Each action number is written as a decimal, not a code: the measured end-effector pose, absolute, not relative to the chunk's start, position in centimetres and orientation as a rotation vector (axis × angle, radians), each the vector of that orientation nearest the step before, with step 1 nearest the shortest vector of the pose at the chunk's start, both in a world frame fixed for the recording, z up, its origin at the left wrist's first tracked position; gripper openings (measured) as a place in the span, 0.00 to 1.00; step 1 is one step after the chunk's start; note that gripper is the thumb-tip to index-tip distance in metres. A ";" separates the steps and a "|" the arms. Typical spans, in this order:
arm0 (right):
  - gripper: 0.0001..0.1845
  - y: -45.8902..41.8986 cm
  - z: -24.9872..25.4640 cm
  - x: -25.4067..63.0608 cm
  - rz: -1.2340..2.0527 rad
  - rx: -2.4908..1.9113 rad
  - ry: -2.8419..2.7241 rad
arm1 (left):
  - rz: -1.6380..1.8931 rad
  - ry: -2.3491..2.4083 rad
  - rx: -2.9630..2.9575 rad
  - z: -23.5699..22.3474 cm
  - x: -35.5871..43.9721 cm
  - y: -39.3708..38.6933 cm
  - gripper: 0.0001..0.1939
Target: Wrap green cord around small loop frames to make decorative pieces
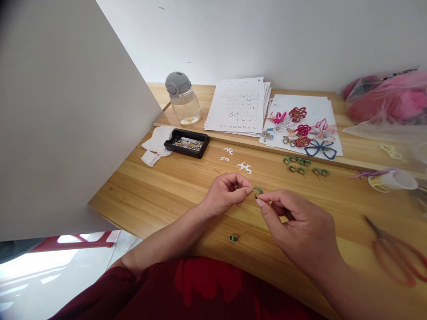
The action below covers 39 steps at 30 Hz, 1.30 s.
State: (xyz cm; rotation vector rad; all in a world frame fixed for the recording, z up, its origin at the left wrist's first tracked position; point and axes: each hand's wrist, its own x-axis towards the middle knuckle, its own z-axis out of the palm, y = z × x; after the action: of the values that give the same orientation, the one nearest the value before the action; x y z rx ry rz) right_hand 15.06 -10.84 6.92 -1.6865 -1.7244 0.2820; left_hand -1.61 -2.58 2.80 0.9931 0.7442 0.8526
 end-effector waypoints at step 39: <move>0.15 -9.9 5.7 13.8 0.986 -1.653 -1.419 | 0.937 0.725 1.008 1.8 -1.5 -2.3 0.27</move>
State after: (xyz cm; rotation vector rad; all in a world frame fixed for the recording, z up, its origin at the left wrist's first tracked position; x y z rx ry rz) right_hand 13.78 -9.94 5.70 -1.6533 -1.4188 0.9861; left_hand -1.48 -2.32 1.83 1.0076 0.7247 0.9365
